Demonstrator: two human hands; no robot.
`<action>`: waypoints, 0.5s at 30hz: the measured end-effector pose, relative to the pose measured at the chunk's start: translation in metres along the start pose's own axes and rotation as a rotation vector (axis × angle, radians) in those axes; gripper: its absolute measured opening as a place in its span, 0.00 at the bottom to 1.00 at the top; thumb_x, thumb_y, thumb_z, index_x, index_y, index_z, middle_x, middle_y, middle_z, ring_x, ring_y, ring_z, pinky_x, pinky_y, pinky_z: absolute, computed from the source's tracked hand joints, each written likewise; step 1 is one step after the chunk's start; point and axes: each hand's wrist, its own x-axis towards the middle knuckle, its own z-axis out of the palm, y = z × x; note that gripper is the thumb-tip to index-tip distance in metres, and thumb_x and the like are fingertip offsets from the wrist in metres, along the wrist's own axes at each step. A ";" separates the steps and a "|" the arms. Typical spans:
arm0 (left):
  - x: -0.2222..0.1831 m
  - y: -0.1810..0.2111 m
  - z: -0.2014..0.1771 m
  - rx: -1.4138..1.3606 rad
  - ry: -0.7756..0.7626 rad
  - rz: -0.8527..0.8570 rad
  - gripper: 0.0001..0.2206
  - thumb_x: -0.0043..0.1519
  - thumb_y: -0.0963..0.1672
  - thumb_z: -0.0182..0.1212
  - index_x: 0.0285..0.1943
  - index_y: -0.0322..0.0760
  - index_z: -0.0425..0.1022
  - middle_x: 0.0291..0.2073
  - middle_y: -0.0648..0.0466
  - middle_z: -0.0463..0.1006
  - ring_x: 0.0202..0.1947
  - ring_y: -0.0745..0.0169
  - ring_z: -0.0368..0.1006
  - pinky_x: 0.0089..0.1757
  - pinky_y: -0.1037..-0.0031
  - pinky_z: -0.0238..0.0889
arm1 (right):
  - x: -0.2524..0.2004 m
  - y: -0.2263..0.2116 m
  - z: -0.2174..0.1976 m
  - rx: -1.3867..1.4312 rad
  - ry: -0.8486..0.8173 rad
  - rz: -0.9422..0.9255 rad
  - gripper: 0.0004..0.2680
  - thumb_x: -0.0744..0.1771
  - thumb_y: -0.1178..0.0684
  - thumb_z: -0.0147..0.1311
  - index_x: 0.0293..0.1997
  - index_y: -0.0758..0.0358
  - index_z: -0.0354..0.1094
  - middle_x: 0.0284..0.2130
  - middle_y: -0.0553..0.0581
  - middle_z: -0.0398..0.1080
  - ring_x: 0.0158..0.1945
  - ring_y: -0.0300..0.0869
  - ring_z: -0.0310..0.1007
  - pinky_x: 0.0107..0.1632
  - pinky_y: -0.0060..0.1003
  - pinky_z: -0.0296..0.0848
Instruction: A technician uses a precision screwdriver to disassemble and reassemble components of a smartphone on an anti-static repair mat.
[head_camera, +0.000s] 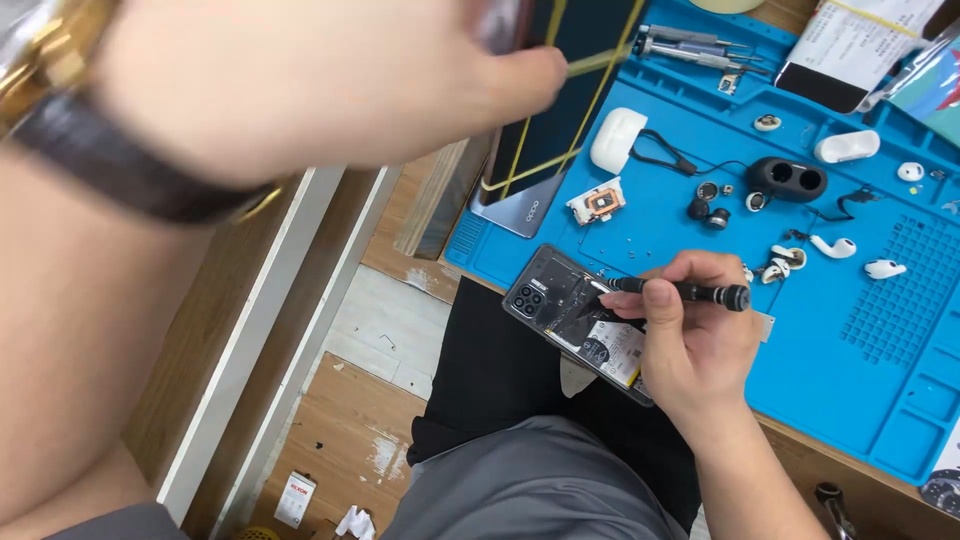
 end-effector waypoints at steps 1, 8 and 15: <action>0.026 -0.003 0.033 0.002 0.001 0.007 0.12 0.75 0.47 0.54 0.39 0.42 0.62 0.20 0.54 0.61 0.17 0.58 0.52 0.22 0.65 0.43 | 0.000 0.000 0.000 0.002 0.007 0.002 0.09 0.72 0.49 0.48 0.48 0.64 0.56 0.32 0.61 0.69 0.35 0.50 0.85 0.33 0.32 0.82; 0.161 0.005 0.257 -1.660 -0.895 -0.519 0.16 0.69 0.54 0.55 0.52 0.42 0.71 0.36 0.57 0.79 0.37 0.66 0.77 0.32 0.77 0.66 | 0.003 -0.006 -0.006 -0.156 -0.018 -0.078 0.09 0.72 0.48 0.47 0.46 0.64 0.59 0.30 0.57 0.74 0.35 0.44 0.86 0.32 0.28 0.79; 0.179 0.017 0.171 -0.134 -0.986 0.463 0.20 0.59 0.46 0.75 0.55 0.37 0.74 0.53 0.51 0.83 0.50 0.57 0.83 0.45 0.71 0.81 | 0.005 -0.007 -0.009 -0.222 -0.050 -0.162 0.09 0.72 0.48 0.47 0.45 0.64 0.60 0.29 0.55 0.73 0.36 0.43 0.86 0.31 0.28 0.75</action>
